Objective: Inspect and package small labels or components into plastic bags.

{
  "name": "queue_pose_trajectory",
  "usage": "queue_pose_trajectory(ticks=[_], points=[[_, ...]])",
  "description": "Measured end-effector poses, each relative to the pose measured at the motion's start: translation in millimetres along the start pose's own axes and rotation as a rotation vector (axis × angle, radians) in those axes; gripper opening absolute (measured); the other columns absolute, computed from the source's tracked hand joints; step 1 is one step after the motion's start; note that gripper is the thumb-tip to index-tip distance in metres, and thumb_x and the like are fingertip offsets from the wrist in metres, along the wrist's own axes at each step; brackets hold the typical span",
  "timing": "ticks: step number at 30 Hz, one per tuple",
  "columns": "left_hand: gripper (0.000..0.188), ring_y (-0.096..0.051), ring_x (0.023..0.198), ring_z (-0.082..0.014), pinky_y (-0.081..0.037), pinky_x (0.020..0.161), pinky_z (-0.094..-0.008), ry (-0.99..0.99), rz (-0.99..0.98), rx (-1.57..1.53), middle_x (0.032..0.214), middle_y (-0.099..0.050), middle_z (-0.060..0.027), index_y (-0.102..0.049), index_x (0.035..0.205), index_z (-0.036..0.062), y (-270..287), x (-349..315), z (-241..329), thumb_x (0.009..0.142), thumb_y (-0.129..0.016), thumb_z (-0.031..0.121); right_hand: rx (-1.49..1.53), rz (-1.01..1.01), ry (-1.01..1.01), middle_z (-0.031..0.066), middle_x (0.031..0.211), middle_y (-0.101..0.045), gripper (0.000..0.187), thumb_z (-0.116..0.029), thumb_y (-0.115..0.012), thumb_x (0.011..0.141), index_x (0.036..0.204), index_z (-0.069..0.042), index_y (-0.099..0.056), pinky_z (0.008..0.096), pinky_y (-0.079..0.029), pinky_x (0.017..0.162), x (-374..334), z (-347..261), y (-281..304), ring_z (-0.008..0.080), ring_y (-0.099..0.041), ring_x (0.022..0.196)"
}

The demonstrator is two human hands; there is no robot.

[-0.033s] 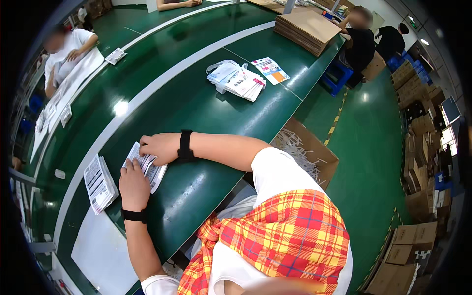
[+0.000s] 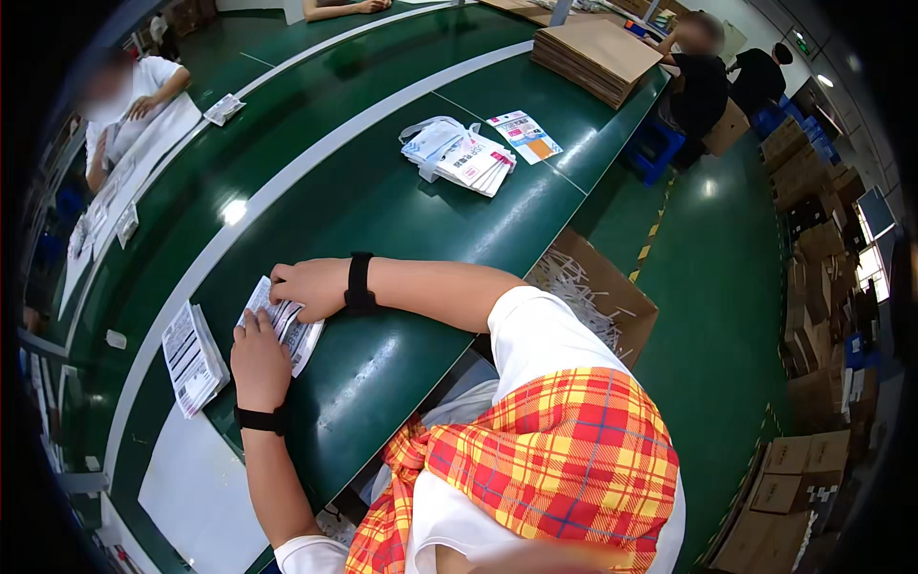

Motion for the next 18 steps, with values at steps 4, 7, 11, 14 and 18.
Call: queue_pose_trajectory(ticks=[4,7,11,14,18], points=[[0.057,-0.052,0.124,-0.0374,-0.048,0.101,-0.0413,0.007,-0.01,0.013,0.146,-0.048,-0.0216,-0.049,0.14,-0.0025,1.7,0.3,2.3,0.087,-0.063,0.015,-0.011,-0.031,-0.027,0.0189,0.132,-0.051,0.045,-0.016,-0.067,0.079,0.122,-0.004,-0.06,0.0434,-0.051,0.092,-1.7,-1.4,1.6,0.0379,-0.062,0.104],[0.057,-0.051,0.126,-0.0373,-0.048,0.102,-0.0414,0.016,-0.026,0.002,0.146,-0.048,-0.0218,-0.049,0.14,-0.0019,4.6,-0.6,3.0,0.089,-0.063,0.015,-0.018,-0.014,-0.005,0.0188,0.132,-0.051,0.045,-0.017,-0.068,0.079,0.121,-0.003,-0.06,0.0432,-0.051,0.092,-3.4,-5.9,3.6,0.0381,-0.062,0.103],[0.056,-0.05,0.127,-0.0373,-0.048,0.103,-0.0415,0.01,-0.047,0.016,0.146,-0.048,-0.0219,-0.048,0.141,-0.0014,7.3,-1.0,5.8,0.09,-0.063,0.016,-0.044,-0.015,0.006,0.0184,0.132,-0.052,0.045,-0.018,-0.068,0.079,0.121,-0.003,-0.06,0.0428,-0.051,0.093,-4.0,-5.4,2.7,0.038,-0.062,0.104],[0.056,-0.051,0.127,-0.0374,-0.048,0.102,-0.0413,0.019,-0.043,0.014,0.147,-0.048,-0.0219,-0.049,0.14,-0.0017,8.7,-1.6,5.2,0.089,-0.063,0.016,-0.042,-0.016,0.0,0.0183,0.132,-0.051,0.046,-0.018,-0.068,0.079,0.122,-0.003,-0.06,0.0428,-0.05,0.094,-3.5,-6.1,3.3,0.038,-0.062,0.105],[0.056,-0.051,0.126,-0.0375,-0.049,0.101,-0.0414,0.021,-0.035,0.006,0.147,-0.048,-0.022,-0.049,0.14,-0.0021,6.9,-1.1,4.7,0.088,-0.064,0.015,-0.035,-0.027,-0.02,0.0184,0.133,-0.051,0.046,-0.017,-0.068,0.08,0.123,-0.003,-0.06,0.0429,-0.05,0.095,-4.4,-6.0,3.5,0.0378,-0.061,0.107]])
Point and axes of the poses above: each hand's wrist, its own x-axis towards the middle knuckle, its own y-axis out of the back of the hand, z = x × y, the point moved 8 cm from there along x, towards the middle knuckle
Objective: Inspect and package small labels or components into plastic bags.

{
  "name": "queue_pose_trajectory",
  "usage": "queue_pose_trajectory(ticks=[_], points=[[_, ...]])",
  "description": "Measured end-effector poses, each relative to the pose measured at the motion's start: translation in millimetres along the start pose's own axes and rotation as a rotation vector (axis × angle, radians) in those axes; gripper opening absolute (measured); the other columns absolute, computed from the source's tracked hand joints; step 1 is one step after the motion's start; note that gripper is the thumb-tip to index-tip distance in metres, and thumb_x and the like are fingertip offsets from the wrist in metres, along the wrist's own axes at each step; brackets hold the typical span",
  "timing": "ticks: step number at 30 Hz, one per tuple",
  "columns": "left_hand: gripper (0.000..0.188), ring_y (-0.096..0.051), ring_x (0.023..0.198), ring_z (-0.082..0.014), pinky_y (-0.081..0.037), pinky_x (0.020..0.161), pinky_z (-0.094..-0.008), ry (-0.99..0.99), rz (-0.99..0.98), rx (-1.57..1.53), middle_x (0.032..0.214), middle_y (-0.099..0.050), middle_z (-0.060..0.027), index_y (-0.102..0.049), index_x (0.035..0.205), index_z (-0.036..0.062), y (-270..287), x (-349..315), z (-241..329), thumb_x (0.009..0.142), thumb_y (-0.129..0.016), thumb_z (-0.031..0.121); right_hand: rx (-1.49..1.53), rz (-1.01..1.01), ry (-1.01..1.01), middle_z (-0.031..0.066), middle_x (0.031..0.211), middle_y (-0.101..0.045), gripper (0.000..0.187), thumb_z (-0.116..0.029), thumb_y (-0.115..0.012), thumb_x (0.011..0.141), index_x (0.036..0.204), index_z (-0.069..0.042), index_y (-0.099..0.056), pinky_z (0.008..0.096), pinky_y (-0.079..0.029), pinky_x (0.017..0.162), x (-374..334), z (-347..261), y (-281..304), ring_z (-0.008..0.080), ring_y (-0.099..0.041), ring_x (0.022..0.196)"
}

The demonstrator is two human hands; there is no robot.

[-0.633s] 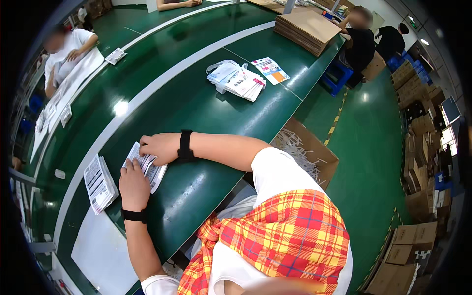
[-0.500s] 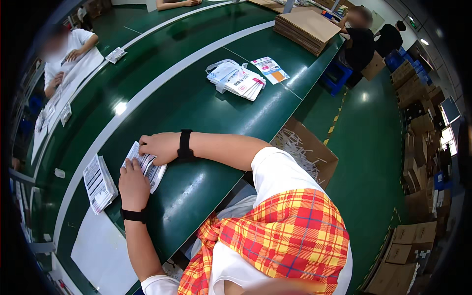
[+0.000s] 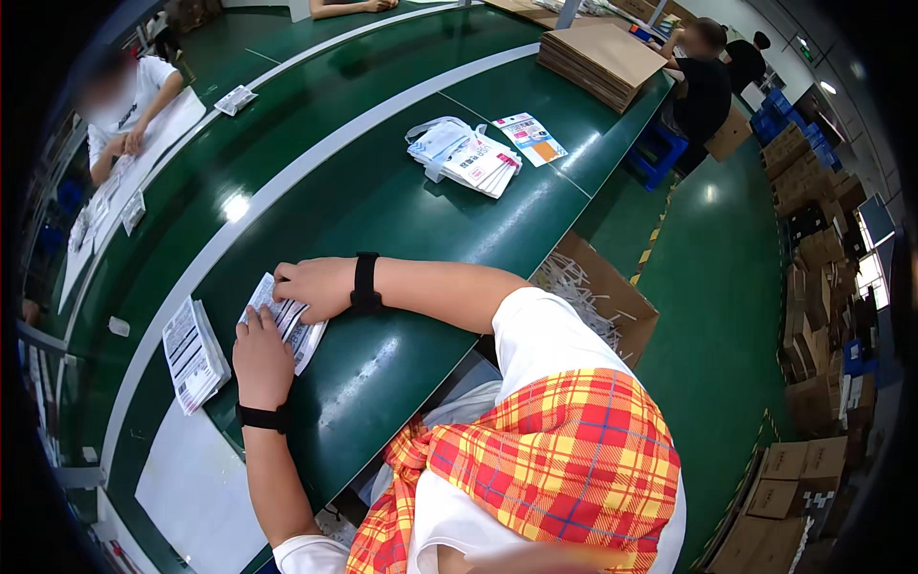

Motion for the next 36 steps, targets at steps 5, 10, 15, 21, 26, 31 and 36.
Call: queue_pose_trajectory(ticks=[5,10,15,21,26,31,36], points=[[0.057,-0.05,0.127,-0.0382,-0.048,0.102,-0.0421,-0.002,0.005,-0.02,0.147,-0.048,-0.022,-0.049,0.14,-0.0023,-1,0,-1,0.088,-0.063,0.014,0.016,-0.02,-0.019,0.0185,0.134,-0.05,0.046,-0.017,-0.066,0.081,0.124,-0.003,-0.059,0.0429,-0.049,0.097,-1,-1,1,0.0376,-0.061,0.109],[0.057,-0.049,0.128,-0.0388,-0.047,0.103,-0.0429,-0.003,-0.003,-0.024,0.147,-0.048,-0.0221,-0.048,0.14,-0.0023,-3,1,-1,0.088,-0.063,0.013,0.007,-0.01,-0.018,0.0185,0.134,-0.051,0.046,-0.015,-0.065,0.08,0.124,-0.003,-0.059,0.0425,-0.049,0.097,1,2,-2,0.0376,-0.061,0.109],[0.056,-0.053,0.124,-0.0356,-0.049,0.099,-0.0398,-0.024,0.059,0.011,0.143,-0.051,-0.0224,-0.05,0.138,-0.0028,-3,-1,-2,0.087,-0.065,0.014,0.011,-0.015,-0.02,0.0186,0.133,-0.051,0.046,-0.014,-0.064,0.079,0.123,-0.004,-0.059,0.0425,-0.049,0.097,2,1,-3,0.0376,-0.06,0.109],[0.058,-0.053,0.123,-0.038,-0.049,0.1,-0.0412,-0.026,0.019,-0.024,0.144,-0.05,-0.0232,-0.049,0.139,-0.0026,0,0,-2,0.086,-0.065,0.014,0.009,0.029,0.008,0.0203,0.132,-0.051,0.046,-0.02,-0.066,0.077,0.121,-0.005,-0.063,0.0425,-0.051,0.094,4,9,-7,0.0382,-0.063,0.105],[0.062,-0.052,0.123,-0.0401,-0.047,0.102,-0.0423,-0.039,-0.05,-0.068,0.146,-0.048,-0.0239,-0.047,0.142,-0.002,2,0,-7,0.085,-0.065,0.016,0.029,0.03,0.005,0.0202,0.132,-0.051,0.047,-0.02,-0.066,0.076,0.121,-0.005,-0.063,0.0426,-0.051,0.094,5,10,-8,0.0383,-0.063,0.105],[0.064,-0.052,0.12,-0.0411,-0.046,0.104,-0.0436,-0.054,-0.059,-0.114,0.147,-0.048,-0.0234,-0.047,0.143,-0.0024,4,0,-9,0.083,-0.061,0.014,0.034,0.028,0.005,0.0198,0.131,-0.051,0.047,-0.021,-0.066,0.076,0.121,-0.006,-0.063,0.0426,-0.051,0.093,6,13,-10,0.0383,-0.063,0.106],[0.066,-0.052,0.12,-0.0415,-0.045,0.104,-0.044,-0.066,-0.068,-0.145,0.147,-0.047,-0.0239,-0.047,0.143,-0.0013,5,-2,-11,0.081,-0.061,0.015,0.05,-0.003,-0.019,0.0197,0.132,-0.051,0.046,-0.016,-0.065,0.077,0.121,-0.005,-0.062,0.0424,-0.05,0.094,3,4,-5,0.0381,-0.062,0.106]])
Point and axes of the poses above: each hand's wrist, its own x-axis towards the middle knuckle, its own y-axis out of the back of the hand, z = x × y, the point moved 8 cm from there along x, towards the middle knuckle
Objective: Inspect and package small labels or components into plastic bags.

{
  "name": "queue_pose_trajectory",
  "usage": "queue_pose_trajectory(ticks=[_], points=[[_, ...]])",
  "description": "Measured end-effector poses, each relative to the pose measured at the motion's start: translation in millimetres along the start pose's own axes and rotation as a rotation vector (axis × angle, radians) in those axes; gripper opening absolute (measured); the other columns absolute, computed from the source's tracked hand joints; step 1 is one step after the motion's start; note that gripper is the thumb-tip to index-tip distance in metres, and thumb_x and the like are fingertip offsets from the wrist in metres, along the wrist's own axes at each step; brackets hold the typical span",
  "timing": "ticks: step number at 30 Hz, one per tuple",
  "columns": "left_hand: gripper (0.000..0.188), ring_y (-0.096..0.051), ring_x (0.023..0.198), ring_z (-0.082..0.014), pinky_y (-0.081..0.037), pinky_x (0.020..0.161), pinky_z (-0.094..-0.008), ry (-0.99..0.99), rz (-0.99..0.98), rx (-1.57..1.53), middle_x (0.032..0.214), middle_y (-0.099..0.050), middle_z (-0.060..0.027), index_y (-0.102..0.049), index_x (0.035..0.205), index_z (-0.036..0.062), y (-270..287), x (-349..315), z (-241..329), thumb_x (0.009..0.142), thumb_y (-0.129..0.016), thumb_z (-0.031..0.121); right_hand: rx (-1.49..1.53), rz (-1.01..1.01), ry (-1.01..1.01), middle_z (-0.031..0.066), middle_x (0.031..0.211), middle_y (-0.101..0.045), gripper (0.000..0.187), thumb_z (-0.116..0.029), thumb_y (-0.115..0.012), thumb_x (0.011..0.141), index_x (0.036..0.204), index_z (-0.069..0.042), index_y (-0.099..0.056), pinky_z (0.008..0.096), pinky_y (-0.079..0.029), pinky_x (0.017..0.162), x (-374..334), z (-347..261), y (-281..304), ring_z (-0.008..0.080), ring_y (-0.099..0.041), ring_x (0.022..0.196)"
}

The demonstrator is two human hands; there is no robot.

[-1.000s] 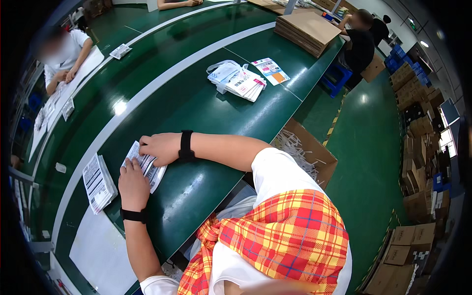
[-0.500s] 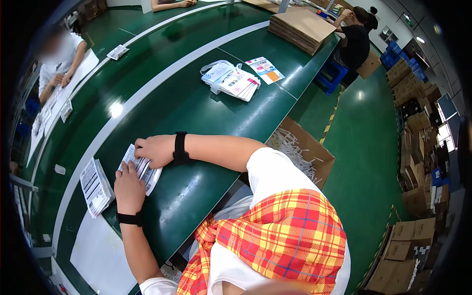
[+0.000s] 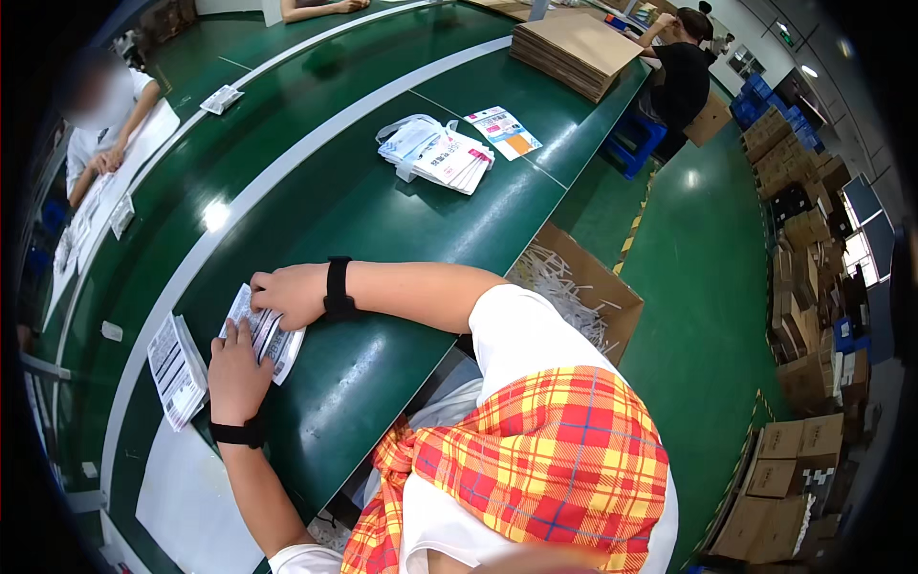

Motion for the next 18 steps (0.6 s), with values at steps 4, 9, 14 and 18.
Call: queue_pose_trajectory(ticks=[4,9,14,18], points=[[0.067,-0.053,0.119,-0.0419,-0.045,0.104,-0.0441,-0.01,0.008,-0.011,0.147,-0.047,-0.0239,-0.048,0.143,-0.0008,1.0,1.2,-1.2,0.08,-0.062,0.015,-0.005,0.003,0.006,0.0195,0.133,-0.05,0.045,-0.014,-0.065,0.077,0.121,-0.004,-0.061,0.0421,-0.05,0.095,-1.3,-0.5,2.4,0.0376,-0.062,0.107],[0.068,-0.054,0.118,-0.0423,-0.046,0.103,-0.0446,-0.003,-0.001,-0.061,0.146,-0.048,-0.0239,-0.049,0.142,-0.0005,5.3,2.2,0.9,0.078,-0.063,0.015,-0.015,-0.005,0.005,0.0191,0.133,-0.051,0.045,-0.016,-0.067,0.077,0.12,-0.004,-0.061,0.042,-0.05,0.095,-1.8,-0.4,4.2,0.0368,-0.062,0.107],[0.068,-0.056,0.118,-0.0425,-0.046,0.103,-0.045,0.013,-0.001,-0.069,0.145,-0.049,-0.0246,-0.05,0.142,0.0001,8.1,0.2,3.4,0.077,-0.064,0.014,-0.01,0.004,0.011,0.0192,0.132,-0.051,0.049,-0.02,-0.068,0.076,0.123,-0.006,-0.064,0.0418,-0.05,0.096,0.5,2.4,1.7,0.0373,-0.062,0.108],[0.068,-0.056,0.118,-0.0426,-0.046,0.103,-0.0452,0.011,-0.012,-0.061,0.145,-0.049,-0.0252,-0.05,0.142,0.0012,8.0,0.0,3.5,0.077,-0.065,0.014,0.002,-0.002,-0.01,0.0188,0.132,-0.051,0.049,-0.019,-0.068,0.076,0.123,-0.007,-0.064,0.0416,-0.05,0.096,0.9,3.7,0.4,0.0371,-0.062,0.109]])
Point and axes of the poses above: each hand's wrist, its own x-axis towards the middle knuckle, its own y-axis out of the back of the hand, z = x × y, the point moved 8 cm from there along x, towards the middle knuckle
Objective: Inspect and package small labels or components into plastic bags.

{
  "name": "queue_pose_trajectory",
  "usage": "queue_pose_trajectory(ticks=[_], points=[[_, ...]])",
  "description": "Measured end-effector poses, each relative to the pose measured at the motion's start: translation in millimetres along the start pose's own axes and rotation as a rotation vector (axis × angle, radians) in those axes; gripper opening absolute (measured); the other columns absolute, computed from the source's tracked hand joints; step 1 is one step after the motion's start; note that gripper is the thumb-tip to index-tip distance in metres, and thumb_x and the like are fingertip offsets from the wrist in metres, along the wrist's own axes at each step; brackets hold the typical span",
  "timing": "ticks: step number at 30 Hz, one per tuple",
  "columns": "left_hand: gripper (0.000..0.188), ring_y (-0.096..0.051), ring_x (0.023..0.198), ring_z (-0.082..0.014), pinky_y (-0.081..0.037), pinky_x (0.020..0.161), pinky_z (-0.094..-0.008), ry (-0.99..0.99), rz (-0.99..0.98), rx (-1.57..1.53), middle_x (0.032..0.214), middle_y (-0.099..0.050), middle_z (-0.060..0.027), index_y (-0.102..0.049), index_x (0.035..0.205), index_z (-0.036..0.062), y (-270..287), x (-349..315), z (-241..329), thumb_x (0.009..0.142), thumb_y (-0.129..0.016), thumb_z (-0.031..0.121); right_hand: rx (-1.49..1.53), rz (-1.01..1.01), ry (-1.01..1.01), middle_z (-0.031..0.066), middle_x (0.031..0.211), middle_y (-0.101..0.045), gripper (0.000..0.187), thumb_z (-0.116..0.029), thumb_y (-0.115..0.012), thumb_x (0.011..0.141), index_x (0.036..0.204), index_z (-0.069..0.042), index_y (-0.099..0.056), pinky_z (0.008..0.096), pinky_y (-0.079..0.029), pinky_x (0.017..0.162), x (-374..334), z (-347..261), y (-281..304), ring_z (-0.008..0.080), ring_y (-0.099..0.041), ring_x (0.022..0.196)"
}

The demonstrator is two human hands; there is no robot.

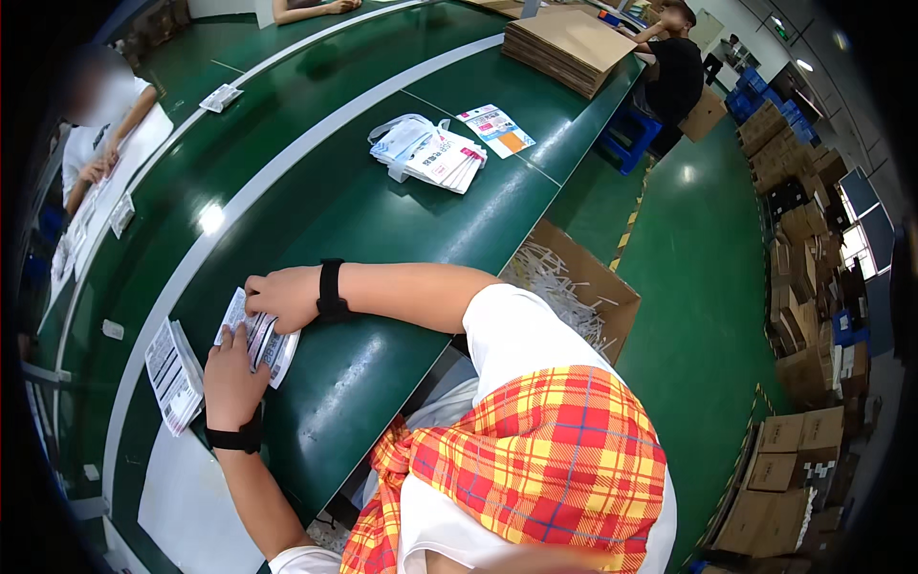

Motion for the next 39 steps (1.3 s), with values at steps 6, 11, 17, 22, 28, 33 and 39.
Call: queue_pose_trajectory(ticks=[6,11,17,22,28,33,39], points=[[0.067,-0.058,0.116,-0.0415,-0.047,0.102,-0.0449,0.009,-0.016,-0.008,0.145,-0.048,-0.0256,-0.051,0.141,0.0009,1,0,2,0.077,-0.066,0.013,-0.006,0.003,0.009,0.0185,0.132,-0.051,0.049,-0.019,-0.068,0.076,0.123,-0.007,-0.064,0.0416,-0.05,0.097,0,2,-2,0.0371,-0.062,0.11],[0.067,-0.062,0.111,-0.0404,-0.048,0.1,-0.0446,0.005,-0.004,-0.015,0.144,-0.048,-0.0267,-0.051,0.14,0.0003,2,1,3,0.076,-0.066,0.012,-0.018,0.01,0.023,0.0187,0.132,-0.052,0.049,-0.02,-0.068,0.076,0.123,-0.007,-0.064,0.042,-0.05,0.097,2,3,-2,0.0373,-0.061,0.11],[0.066,-0.064,0.107,-0.0408,-0.049,0.098,-0.0446,0.028,-0.017,-0.049,0.143,-0.049,-0.0272,-0.052,0.14,0.001,5,-1,1,0.076,-0.066,0.012,-0.02,0.013,0.018,0.019,0.132,-0.052,0.048,-0.02,-0.068,0.076,0.122,-0.007,-0.065,0.0419,-0.05,0.096,4,0,-2,0.0376,-0.062,0.11],[0.065,-0.064,0.108,-0.0411,-0.049,0.098,-0.0442,0.035,-0.025,-0.037,0.143,-0.049,-0.0274,-0.053,0.139,0.002,4,-5,4,0.077,-0.065,0.012,-0.023,0.013,0.011,0.0193,0.132,-0.052,0.048,-0.021,-0.068,0.076,0.122,-0.007,-0.065,0.0419,-0.05,0.096,0,-3,-4,0.0379,-0.062,0.109],[0.065,-0.064,0.108,-0.0413,-0.05,0.098,-0.0437,0.043,-0.028,-0.04,0.143,-0.049,-0.0272,-0.053,0.14,0.0024,5,-4,15,0.076,-0.065,0.012,-0.02,0.015,0.015,0.0193,0.131,-0.052,0.048,-0.021,-0.068,0.076,0.122,-0.007,-0.065,0.0418,-0.05,0.095,-12,-3,1,0.0378,-0.062,0.108],[0.067,-0.064,0.106,-0.0416,-0.051,0.095,-0.0453,0.003,-0.001,-0.054,0.141,-0.05,-0.0287,-0.052,0.139,0.0015,-9,12,10,0.075,-0.069,0.014,-0.012,0.007,0.018,0.0199,0.129,-0.052,0.041,-0.013,-0.065,0.077,0.116,-0.003,-0.062,0.0426,-0.05,0.094,-10,7,7,0.0375,-0.061,0.106],[0.047,-0.067,0.093,-0.0383,-0.056,0.079,-0.0482,-0.094,0.218,-0.132,0.111,-0.065,-0.0241,-0.059,0.115,0.0,3,-4,-9,0.074,-0.072,0.018,0.019,0.002,0.12,0.024,0.132,-0.048,0.049,-0.007,-0.062,0.076,0.124,0.0,-0.053,0.0429,-0.045,0.103,8,-16,16,0.0419,-0.051,0.12]])
Point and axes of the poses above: each hand's wrist, its own x-axis towards the middle knuckle, its own y-axis out of the back of the hand, z = x × y, the point moved 8 cm from there along x, towards the middle knuckle
